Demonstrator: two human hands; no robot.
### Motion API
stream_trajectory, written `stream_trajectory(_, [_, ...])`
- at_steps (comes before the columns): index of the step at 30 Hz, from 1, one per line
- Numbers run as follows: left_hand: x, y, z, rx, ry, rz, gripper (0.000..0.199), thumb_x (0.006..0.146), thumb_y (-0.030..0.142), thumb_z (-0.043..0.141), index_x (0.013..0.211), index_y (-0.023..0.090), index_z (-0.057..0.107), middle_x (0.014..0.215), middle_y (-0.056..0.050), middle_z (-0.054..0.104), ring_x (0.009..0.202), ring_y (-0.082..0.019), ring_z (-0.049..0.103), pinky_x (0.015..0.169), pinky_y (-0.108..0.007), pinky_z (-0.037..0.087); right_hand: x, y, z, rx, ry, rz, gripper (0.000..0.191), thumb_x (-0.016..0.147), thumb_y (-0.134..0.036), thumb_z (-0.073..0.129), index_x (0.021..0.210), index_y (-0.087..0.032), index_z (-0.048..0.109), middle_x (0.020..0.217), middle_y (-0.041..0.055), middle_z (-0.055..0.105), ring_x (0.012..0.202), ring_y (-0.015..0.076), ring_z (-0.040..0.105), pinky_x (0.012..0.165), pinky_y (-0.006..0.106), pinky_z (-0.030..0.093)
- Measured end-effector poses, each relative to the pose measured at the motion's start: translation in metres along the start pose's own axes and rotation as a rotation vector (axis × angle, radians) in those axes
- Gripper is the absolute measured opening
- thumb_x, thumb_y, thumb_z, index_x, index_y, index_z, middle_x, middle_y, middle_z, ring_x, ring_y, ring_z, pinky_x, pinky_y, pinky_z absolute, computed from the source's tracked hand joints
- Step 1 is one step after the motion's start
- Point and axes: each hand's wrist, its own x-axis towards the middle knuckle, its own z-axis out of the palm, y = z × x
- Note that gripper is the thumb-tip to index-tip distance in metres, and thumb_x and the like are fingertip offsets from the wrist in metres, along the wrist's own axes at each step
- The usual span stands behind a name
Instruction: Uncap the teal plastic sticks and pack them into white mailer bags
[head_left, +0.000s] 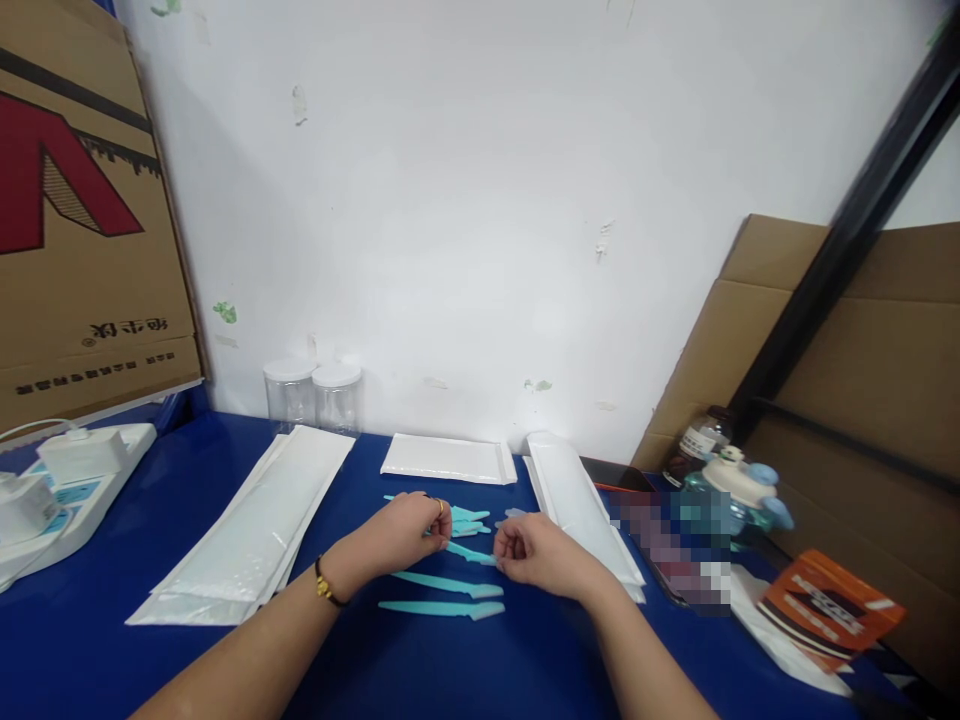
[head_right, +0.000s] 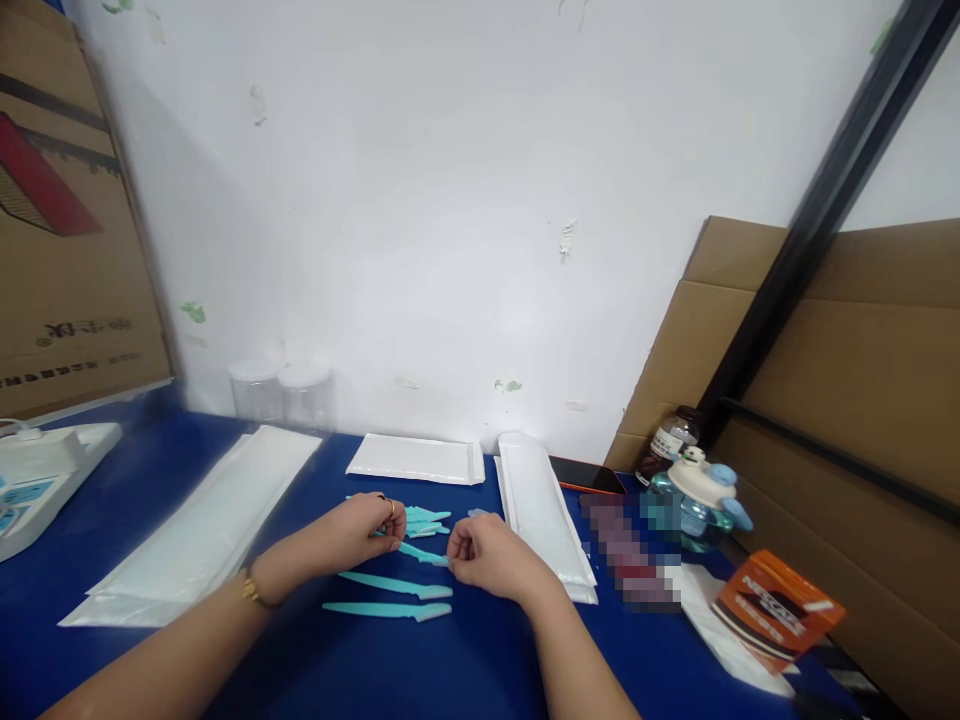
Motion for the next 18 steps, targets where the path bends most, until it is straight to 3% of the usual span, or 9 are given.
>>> stream_trajectory(6, [0.002, 0.001, 0.004, -0.154, -0.124, -0.053, 0.015, 0.07, 0.021, 0.051, 0.078, 0.02, 0.063, 0.073, 0.002, 0.064, 0.063, -0.012, 0.054, 0.053, -0.019, 0.035, 0.001, -0.004, 0.003, 0.1, -0.048, -0.003, 0.008, 0.07, -0.021, 0.058, 0.074, -0.016, 0.063, 0.061, -0.0022, 0.057, 0.057, 0.0094, 0.05, 0.051, 0.017, 0.037])
stream_trajectory(12, [0.001, 0.001, 0.011, -0.155, -0.197, -0.09, 0.015, 0.067, 0.022, 0.052, 0.076, 0.02, 0.065, 0.07, 0.001, 0.063, 0.061, -0.012, 0.054, 0.048, -0.019, 0.034, 0.004, 0.0, 0.007, 0.084, -0.104, 0.0, 0.011, 0.069, -0.025, 0.061, 0.075, -0.017, 0.066, 0.062, -0.0021, 0.059, 0.056, 0.0102, 0.051, 0.05, 0.018, 0.036])
stream_trajectory(15, [0.001, 0.0, 0.012, -0.138, -0.189, -0.083, 0.012, 0.068, 0.025, 0.055, 0.075, 0.021, 0.064, 0.071, 0.001, 0.063, 0.061, -0.012, 0.055, 0.05, -0.02, 0.034, 0.001, 0.004, -0.005, 0.048, 0.009, 0.001, 0.013, 0.071, -0.024, 0.059, 0.079, -0.017, 0.066, 0.068, -0.0002, 0.062, 0.061, 0.0119, 0.054, 0.054, 0.019, 0.039])
stream_trajectory(18, [0.003, -0.006, 0.009, -0.04, -0.055, -0.073, 0.013, 0.071, 0.028, 0.057, 0.08, 0.022, 0.063, 0.076, 0.001, 0.063, 0.068, -0.014, 0.056, 0.057, -0.022, 0.037, -0.004, 0.011, -0.02, -0.065, 0.208, 0.057, 0.014, 0.074, -0.018, 0.052, 0.079, -0.017, 0.066, 0.073, 0.0023, 0.064, 0.065, 0.0134, 0.056, 0.058, 0.021, 0.04])
